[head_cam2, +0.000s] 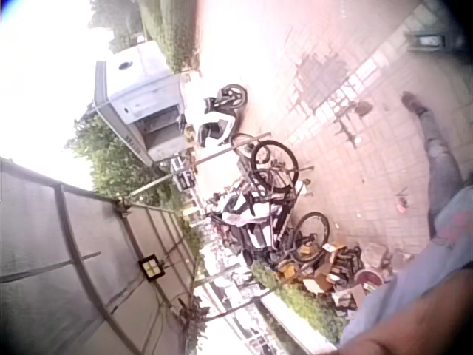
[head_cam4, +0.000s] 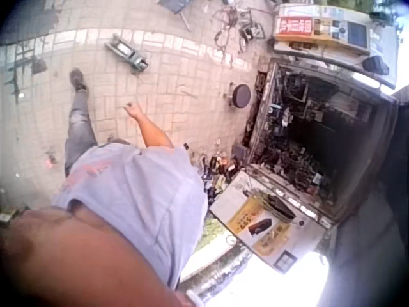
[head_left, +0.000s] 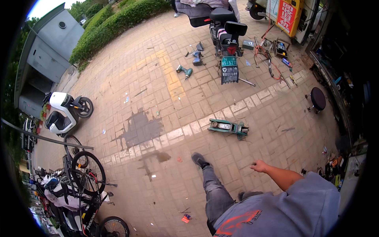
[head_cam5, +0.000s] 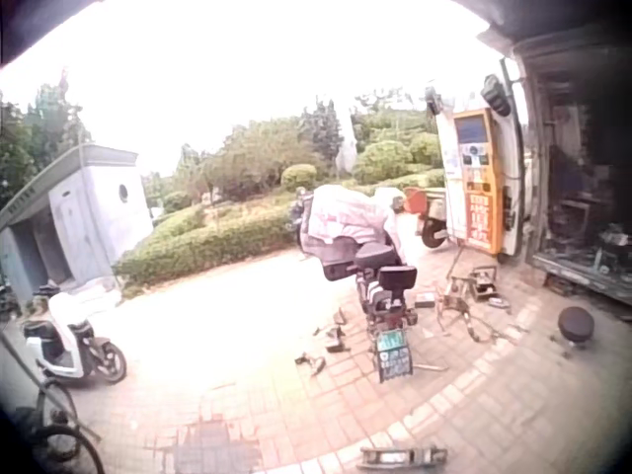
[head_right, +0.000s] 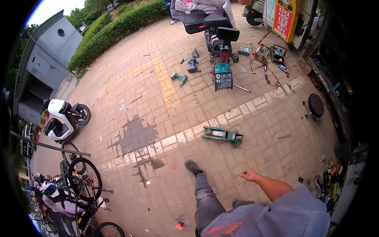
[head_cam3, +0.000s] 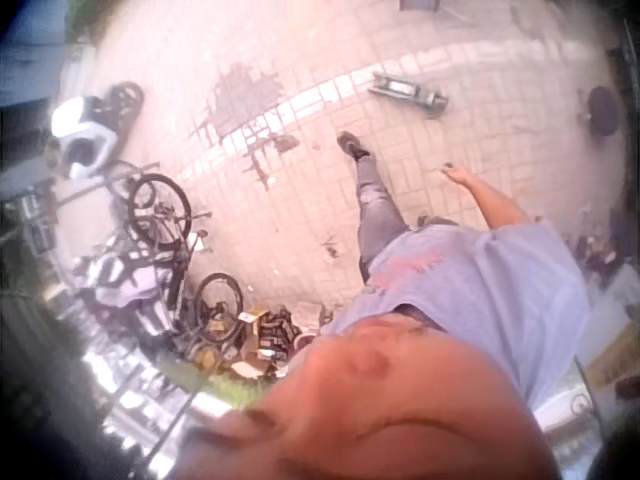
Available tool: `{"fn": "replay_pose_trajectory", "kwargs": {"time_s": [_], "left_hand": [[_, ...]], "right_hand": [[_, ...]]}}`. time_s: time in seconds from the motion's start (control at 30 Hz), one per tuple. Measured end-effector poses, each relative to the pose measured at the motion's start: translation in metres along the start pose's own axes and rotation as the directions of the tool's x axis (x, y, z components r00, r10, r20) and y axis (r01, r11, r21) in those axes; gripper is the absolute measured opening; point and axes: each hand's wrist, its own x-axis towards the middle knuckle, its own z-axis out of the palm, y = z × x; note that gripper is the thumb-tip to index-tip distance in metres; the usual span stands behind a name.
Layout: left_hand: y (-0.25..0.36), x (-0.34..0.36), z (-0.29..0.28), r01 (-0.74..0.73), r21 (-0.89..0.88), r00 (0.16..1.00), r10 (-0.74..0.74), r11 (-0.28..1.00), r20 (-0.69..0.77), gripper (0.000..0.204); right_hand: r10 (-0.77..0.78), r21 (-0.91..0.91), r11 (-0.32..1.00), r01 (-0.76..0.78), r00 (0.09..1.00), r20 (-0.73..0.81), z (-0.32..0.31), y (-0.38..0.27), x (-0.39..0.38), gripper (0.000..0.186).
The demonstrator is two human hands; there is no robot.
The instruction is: The person works on the rear wheel and brake assembly of a moped. They use a wrench to tighten bolts, a tire inflator to check and adjust tire pressure, and a cordless impact wrench to remove and install bolts. The person also moves a basin of water and uses a floor jack to lift the moped.
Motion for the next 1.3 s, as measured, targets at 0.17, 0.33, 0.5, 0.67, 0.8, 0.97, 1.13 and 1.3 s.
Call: {"fn": "replay_pose_trajectory", "kwargs": {"time_s": [0.17, 0.33, 0.5, 0.67, 0.8, 0.97, 1.13, 1.3], "left_hand": [[0.072, 0.103, -0.049, -0.020, 0.182, 0.999, 0.013, 0.983, 0.042, 0.032], [0.257, 0.250, -0.169, -0.188, 0.408, 0.952, 0.267, 0.893, -0.146, 0.038], [0.536, 0.379, -0.219, -0.490, 0.337, 0.850, 0.527, 0.804, -0.019, 0.031], [0.756, 0.459, -0.162, -0.515, 0.184, 0.857, 0.494, 0.837, 0.148, 0.026], [0.906, 0.517, -0.093, -0.541, 0.311, 0.822, 0.413, 0.781, 0.392, 0.032], [1.082, 0.599, -0.029, -0.680, 0.317, 0.706, 0.476, 0.661, 0.525, 0.031], [1.265, 0.674, 0.046, -0.818, 0.315, 0.552, 0.504, 0.481, 0.664, 0.029], [1.404, 0.798, 0.188, -0.943, 0.308, 0.332, 0.433, 0.127, 0.838, 0.023]], "right_hand": [[0.537, 0.234, 0.820, -0.522, 0.843, -0.002, -0.060, -0.015, 0.023, 0.031], [0.569, 0.345, 0.771, -0.535, 0.822, 0.004, -0.111, -0.106, 0.045, 0.030], [0.546, 0.440, 0.751, -0.493, 0.838, 0.007, -0.128, -0.190, 0.146, 0.031], [0.520, 0.422, 0.788, -0.449, 0.852, -0.065, -0.150, -0.231, 0.285, 0.028], [0.611, 0.424, 0.757, -0.498, 0.769, -0.187, -0.224, -0.313, 0.429, 0.030], [0.461, 0.720, 0.662, -0.206, 0.870, -0.175, -0.380, -0.475, 0.572, 0.046], [0.481, 0.782, 0.610, -0.132, 0.845, -0.232, -0.459, -0.519, 0.723, 0.041], [0.534, 0.731, 0.664, -0.157, 0.784, -0.316, -0.481, -0.528, 0.891, 0.036]]}}
